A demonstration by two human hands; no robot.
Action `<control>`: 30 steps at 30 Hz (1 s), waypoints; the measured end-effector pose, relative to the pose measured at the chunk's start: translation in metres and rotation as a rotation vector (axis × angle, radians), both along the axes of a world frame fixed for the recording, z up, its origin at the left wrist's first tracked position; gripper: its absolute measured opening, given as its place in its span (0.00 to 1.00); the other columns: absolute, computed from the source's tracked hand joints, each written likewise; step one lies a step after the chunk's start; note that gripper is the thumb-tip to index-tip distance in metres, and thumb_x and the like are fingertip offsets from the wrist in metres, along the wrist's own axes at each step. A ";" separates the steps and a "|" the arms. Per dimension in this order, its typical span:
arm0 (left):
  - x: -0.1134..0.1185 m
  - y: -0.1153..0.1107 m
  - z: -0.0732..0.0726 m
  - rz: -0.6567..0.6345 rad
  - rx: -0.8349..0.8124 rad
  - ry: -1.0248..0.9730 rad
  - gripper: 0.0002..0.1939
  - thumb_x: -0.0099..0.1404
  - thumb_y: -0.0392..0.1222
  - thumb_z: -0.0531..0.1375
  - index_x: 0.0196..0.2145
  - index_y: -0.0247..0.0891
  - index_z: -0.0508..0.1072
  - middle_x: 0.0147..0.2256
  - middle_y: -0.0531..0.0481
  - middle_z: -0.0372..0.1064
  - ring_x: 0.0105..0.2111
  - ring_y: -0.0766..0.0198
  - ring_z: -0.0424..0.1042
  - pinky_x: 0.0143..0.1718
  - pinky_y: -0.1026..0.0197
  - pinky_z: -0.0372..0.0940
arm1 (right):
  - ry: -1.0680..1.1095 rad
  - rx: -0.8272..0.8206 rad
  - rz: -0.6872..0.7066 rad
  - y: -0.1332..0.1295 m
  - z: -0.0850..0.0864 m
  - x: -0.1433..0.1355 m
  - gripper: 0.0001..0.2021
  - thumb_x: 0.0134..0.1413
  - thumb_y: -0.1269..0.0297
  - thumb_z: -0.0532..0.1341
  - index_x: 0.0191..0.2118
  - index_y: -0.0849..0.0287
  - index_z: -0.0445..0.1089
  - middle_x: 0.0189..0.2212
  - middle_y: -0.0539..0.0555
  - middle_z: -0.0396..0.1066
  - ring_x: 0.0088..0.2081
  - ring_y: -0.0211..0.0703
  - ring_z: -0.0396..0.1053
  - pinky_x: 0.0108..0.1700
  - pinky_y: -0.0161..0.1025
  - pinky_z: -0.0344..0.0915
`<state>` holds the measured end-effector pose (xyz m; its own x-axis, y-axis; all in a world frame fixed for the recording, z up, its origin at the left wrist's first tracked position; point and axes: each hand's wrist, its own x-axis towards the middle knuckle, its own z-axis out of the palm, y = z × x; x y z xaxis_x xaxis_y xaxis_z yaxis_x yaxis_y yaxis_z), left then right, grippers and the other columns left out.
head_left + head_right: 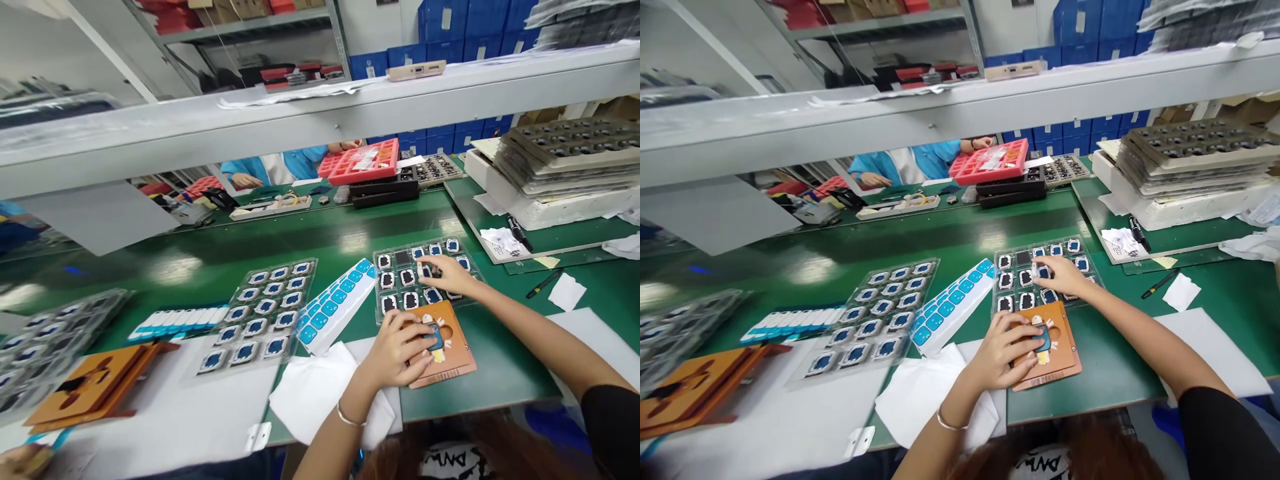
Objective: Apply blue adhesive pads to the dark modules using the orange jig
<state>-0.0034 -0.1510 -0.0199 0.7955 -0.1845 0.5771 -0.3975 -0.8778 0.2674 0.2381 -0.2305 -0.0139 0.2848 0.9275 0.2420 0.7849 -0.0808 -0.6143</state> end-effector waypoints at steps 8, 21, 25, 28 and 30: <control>0.000 0.003 -0.002 -0.023 -0.007 -0.048 0.13 0.65 0.43 0.58 0.46 0.42 0.76 0.46 0.49 0.77 0.46 0.54 0.66 0.48 0.47 0.51 | -0.324 -0.174 0.010 0.084 0.003 0.019 0.19 0.58 0.69 0.61 0.55 0.58 0.71 0.52 0.64 0.71 0.50 0.60 0.65 0.48 0.51 0.63; 0.003 0.001 -0.014 0.021 -0.039 0.030 0.13 0.64 0.46 0.59 0.44 0.44 0.77 0.46 0.50 0.78 0.47 0.54 0.66 0.49 0.48 0.53 | -0.300 -0.161 0.259 0.041 -0.007 -0.012 0.09 0.54 0.64 0.65 0.41 0.56 0.78 0.39 0.59 0.77 0.51 0.57 0.64 0.51 0.50 0.56; 0.004 0.002 -0.017 0.033 -0.036 0.074 0.13 0.64 0.48 0.58 0.44 0.45 0.78 0.46 0.50 0.77 0.48 0.54 0.66 0.49 0.48 0.53 | -0.165 -0.109 0.220 0.046 -0.012 -0.008 0.10 0.55 0.59 0.64 0.42 0.56 0.78 0.34 0.57 0.77 0.44 0.55 0.67 0.47 0.50 0.59; 0.004 0.002 -0.016 0.021 -0.057 0.061 0.14 0.65 0.49 0.58 0.44 0.45 0.78 0.46 0.51 0.78 0.47 0.54 0.66 0.50 0.48 0.53 | -0.035 -0.052 0.211 0.042 -0.007 -0.007 0.15 0.59 0.53 0.61 0.42 0.57 0.77 0.35 0.57 0.78 0.39 0.50 0.70 0.43 0.47 0.64; 0.004 0.002 -0.015 0.021 -0.063 0.068 0.14 0.65 0.49 0.58 0.44 0.44 0.78 0.46 0.51 0.77 0.47 0.54 0.66 0.50 0.48 0.54 | 0.042 -0.021 0.210 0.029 0.001 -0.008 0.19 0.61 0.48 0.57 0.44 0.58 0.76 0.39 0.57 0.77 0.37 0.47 0.71 0.39 0.45 0.67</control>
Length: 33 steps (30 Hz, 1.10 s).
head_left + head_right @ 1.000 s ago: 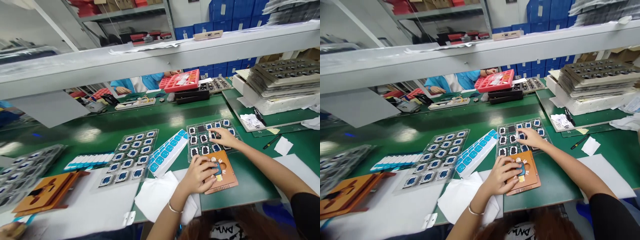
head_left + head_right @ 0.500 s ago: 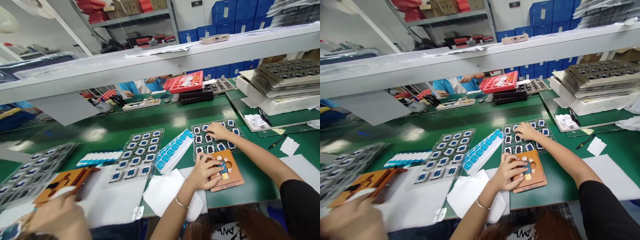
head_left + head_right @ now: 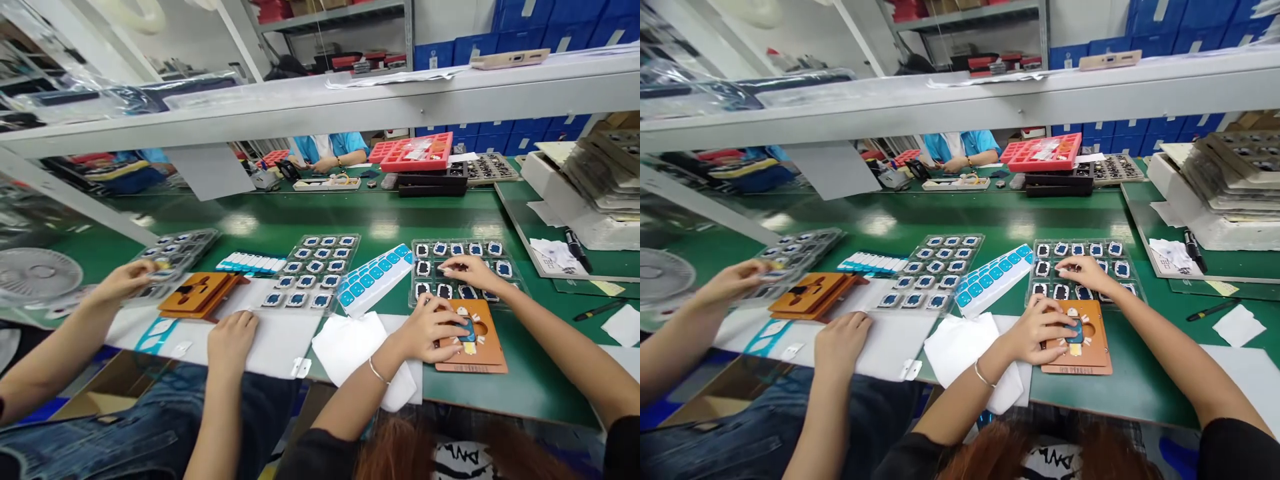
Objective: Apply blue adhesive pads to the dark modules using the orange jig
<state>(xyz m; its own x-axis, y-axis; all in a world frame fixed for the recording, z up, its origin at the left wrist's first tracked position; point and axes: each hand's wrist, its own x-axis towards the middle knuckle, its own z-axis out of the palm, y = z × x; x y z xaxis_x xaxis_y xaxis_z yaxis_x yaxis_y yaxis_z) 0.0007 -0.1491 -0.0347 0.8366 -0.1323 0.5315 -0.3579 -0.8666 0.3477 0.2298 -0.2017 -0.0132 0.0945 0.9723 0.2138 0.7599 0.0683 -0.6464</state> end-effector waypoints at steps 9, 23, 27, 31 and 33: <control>0.000 0.000 -0.001 0.011 0.017 0.045 0.14 0.64 0.51 0.59 0.43 0.46 0.78 0.46 0.51 0.77 0.49 0.53 0.66 0.51 0.47 0.53 | 0.253 0.088 0.047 -0.109 0.021 -0.023 0.11 0.58 0.52 0.63 0.38 0.51 0.79 0.33 0.56 0.75 0.35 0.47 0.74 0.35 0.41 0.72; 0.004 0.001 -0.012 0.022 0.011 0.162 0.11 0.62 0.52 0.61 0.38 0.47 0.79 0.45 0.56 0.78 0.52 0.53 0.64 0.56 0.46 0.52 | -0.137 0.183 0.089 -0.122 -0.008 -0.041 0.03 0.55 0.60 0.63 0.36 0.49 0.74 0.38 0.58 0.67 0.41 0.51 0.72 0.39 0.44 0.73; 0.002 -0.002 -0.011 0.050 -0.086 0.016 0.08 0.62 0.47 0.62 0.34 0.43 0.78 0.40 0.53 0.79 0.50 0.55 0.65 0.55 0.47 0.55 | -0.167 0.154 0.035 -0.125 0.004 -0.044 0.06 0.54 0.59 0.64 0.39 0.50 0.74 0.50 0.60 0.67 0.51 0.55 0.69 0.49 0.48 0.71; 0.003 -0.005 -0.005 0.063 -0.179 -0.146 0.05 0.64 0.41 0.61 0.33 0.42 0.77 0.34 0.54 0.80 0.46 0.56 0.67 0.50 0.49 0.58 | -0.232 0.165 0.025 -0.127 0.016 -0.048 0.05 0.58 0.61 0.62 0.40 0.52 0.72 0.48 0.59 0.72 0.48 0.53 0.70 0.48 0.51 0.71; 0.004 -0.006 -0.001 0.091 -0.210 -0.198 0.04 0.64 0.40 0.61 0.33 0.42 0.77 0.33 0.53 0.80 0.44 0.56 0.68 0.48 0.49 0.59 | -0.252 0.180 0.038 -0.128 0.018 -0.050 0.06 0.59 0.62 0.62 0.42 0.53 0.73 0.47 0.58 0.74 0.46 0.51 0.71 0.47 0.51 0.71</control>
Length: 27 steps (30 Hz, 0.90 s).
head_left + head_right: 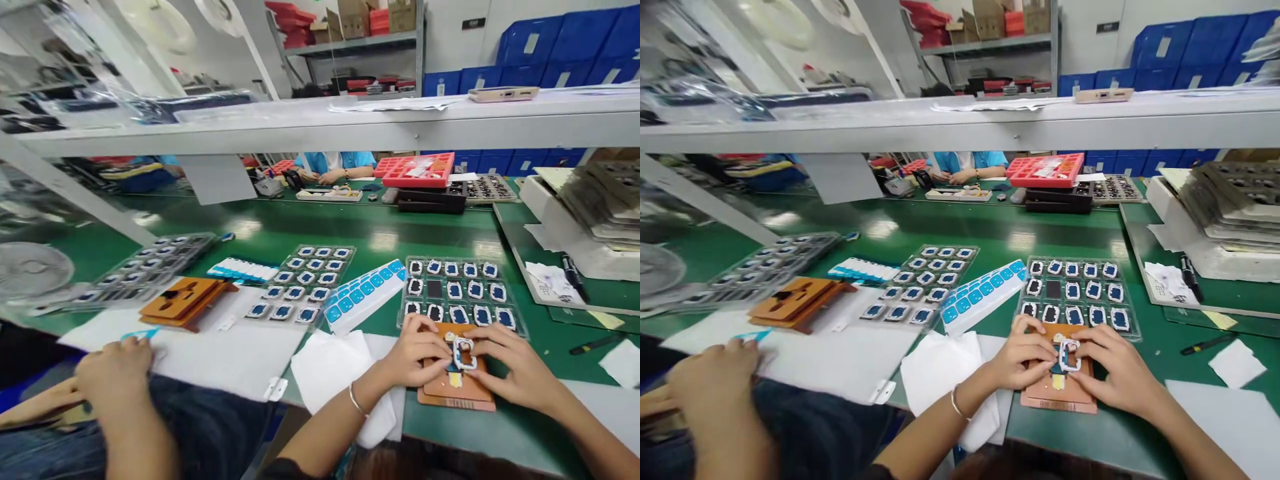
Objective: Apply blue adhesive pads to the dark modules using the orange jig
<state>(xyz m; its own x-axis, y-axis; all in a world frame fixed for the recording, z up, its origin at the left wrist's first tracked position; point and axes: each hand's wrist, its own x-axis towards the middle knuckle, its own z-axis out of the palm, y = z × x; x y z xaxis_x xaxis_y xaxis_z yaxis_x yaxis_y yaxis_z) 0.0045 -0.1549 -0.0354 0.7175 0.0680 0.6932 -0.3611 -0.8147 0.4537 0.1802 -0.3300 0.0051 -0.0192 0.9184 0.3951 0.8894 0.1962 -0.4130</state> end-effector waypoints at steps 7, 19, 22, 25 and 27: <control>0.001 0.003 0.006 0.111 -0.140 0.001 0.08 0.63 0.47 0.64 0.38 0.42 0.75 0.37 0.49 0.79 0.43 0.56 0.70 0.48 0.49 0.60 | 0.034 0.058 -0.052 -0.002 -0.003 -0.002 0.06 0.56 0.62 0.66 0.40 0.52 0.77 0.47 0.56 0.76 0.44 0.52 0.68 0.45 0.53 0.71; -0.008 0.001 0.012 0.098 -0.150 0.262 0.28 0.57 0.62 0.64 0.48 0.42 0.73 0.48 0.43 0.72 0.50 0.49 0.61 0.54 0.45 0.55 | 0.072 0.250 0.011 0.012 -0.008 -0.018 0.06 0.56 0.62 0.66 0.39 0.56 0.76 0.44 0.56 0.78 0.38 0.47 0.64 0.38 0.47 0.69; -0.009 0.001 0.013 0.124 -0.118 0.280 0.27 0.56 0.60 0.65 0.48 0.42 0.74 0.48 0.43 0.71 0.50 0.48 0.60 0.54 0.45 0.54 | 0.067 0.254 0.018 0.012 -0.010 -0.017 0.07 0.56 0.61 0.67 0.40 0.56 0.76 0.44 0.56 0.78 0.38 0.47 0.64 0.38 0.47 0.69; -0.008 0.001 0.014 0.137 -0.099 0.290 0.26 0.56 0.59 0.66 0.48 0.43 0.74 0.48 0.43 0.71 0.50 0.48 0.59 0.53 0.44 0.54 | 0.070 0.254 0.023 0.012 -0.010 -0.016 0.08 0.55 0.61 0.67 0.41 0.56 0.76 0.44 0.56 0.78 0.38 0.47 0.65 0.39 0.47 0.69; -0.008 0.000 0.015 0.140 -0.084 0.286 0.25 0.56 0.57 0.66 0.47 0.43 0.74 0.48 0.44 0.71 0.50 0.48 0.58 0.52 0.45 0.54 | 0.069 0.240 0.022 0.012 -0.009 -0.016 0.09 0.55 0.61 0.67 0.41 0.56 0.76 0.44 0.56 0.78 0.38 0.47 0.65 0.39 0.47 0.69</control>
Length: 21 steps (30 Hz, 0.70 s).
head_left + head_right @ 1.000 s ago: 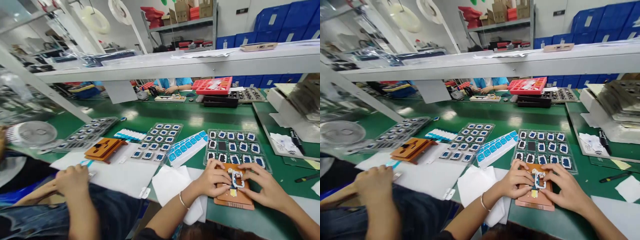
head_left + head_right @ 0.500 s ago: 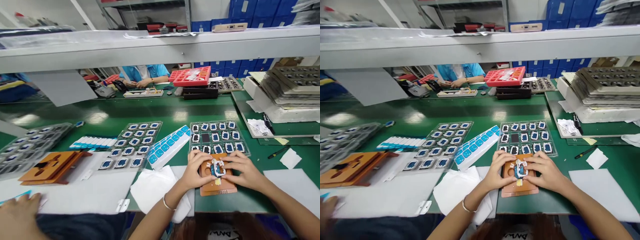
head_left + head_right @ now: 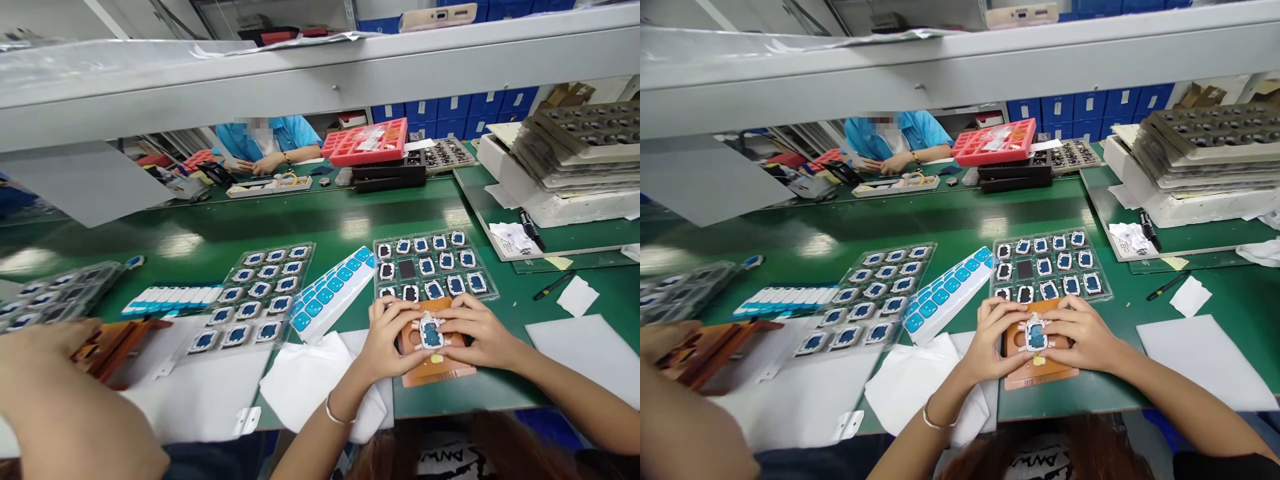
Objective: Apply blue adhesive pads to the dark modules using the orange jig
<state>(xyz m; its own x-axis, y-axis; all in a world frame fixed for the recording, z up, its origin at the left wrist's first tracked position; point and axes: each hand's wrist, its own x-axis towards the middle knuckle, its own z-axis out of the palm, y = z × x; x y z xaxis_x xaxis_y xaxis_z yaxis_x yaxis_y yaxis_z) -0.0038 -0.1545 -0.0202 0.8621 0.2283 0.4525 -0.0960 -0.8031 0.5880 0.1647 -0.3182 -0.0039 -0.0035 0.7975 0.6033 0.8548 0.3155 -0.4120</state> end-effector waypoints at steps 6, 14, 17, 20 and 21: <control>0.000 0.000 0.000 -0.009 0.021 -0.012 0.24 0.55 0.55 0.68 0.48 0.44 0.75 0.47 0.45 0.71 0.49 0.49 0.58 0.52 0.45 0.55 | 0.005 -0.012 -0.001 0.000 0.001 -0.001 0.09 0.55 0.60 0.67 0.40 0.57 0.75 0.44 0.56 0.78 0.39 0.47 0.65 0.39 0.47 0.70; -0.001 0.000 0.002 0.013 0.025 0.024 0.24 0.54 0.57 0.68 0.46 0.44 0.75 0.46 0.45 0.72 0.49 0.48 0.59 0.52 0.44 0.55 | -0.006 -0.019 -0.005 0.000 0.002 -0.001 0.09 0.56 0.60 0.66 0.41 0.57 0.76 0.44 0.56 0.78 0.38 0.47 0.66 0.40 0.48 0.70; -0.001 0.000 0.001 0.010 0.016 0.045 0.24 0.54 0.57 0.68 0.45 0.44 0.75 0.46 0.45 0.72 0.49 0.49 0.59 0.52 0.44 0.55 | -0.012 -0.047 -0.005 -0.001 0.002 -0.002 0.08 0.57 0.60 0.66 0.39 0.57 0.76 0.44 0.57 0.78 0.39 0.47 0.66 0.40 0.47 0.70; -0.001 0.002 -0.003 -0.021 -0.006 0.071 0.23 0.53 0.56 0.69 0.43 0.44 0.76 0.47 0.44 0.71 0.50 0.48 0.59 0.53 0.44 0.54 | -0.032 -0.082 0.009 -0.001 0.002 -0.002 0.06 0.57 0.61 0.65 0.34 0.58 0.75 0.43 0.58 0.77 0.37 0.47 0.65 0.39 0.46 0.69; 0.000 0.003 -0.004 -0.030 -0.021 0.080 0.22 0.53 0.56 0.70 0.43 0.44 0.76 0.47 0.44 0.71 0.51 0.48 0.59 0.53 0.44 0.54 | -0.036 -0.094 0.013 -0.001 0.001 -0.002 0.07 0.57 0.60 0.65 0.33 0.58 0.75 0.42 0.58 0.77 0.37 0.47 0.65 0.38 0.46 0.69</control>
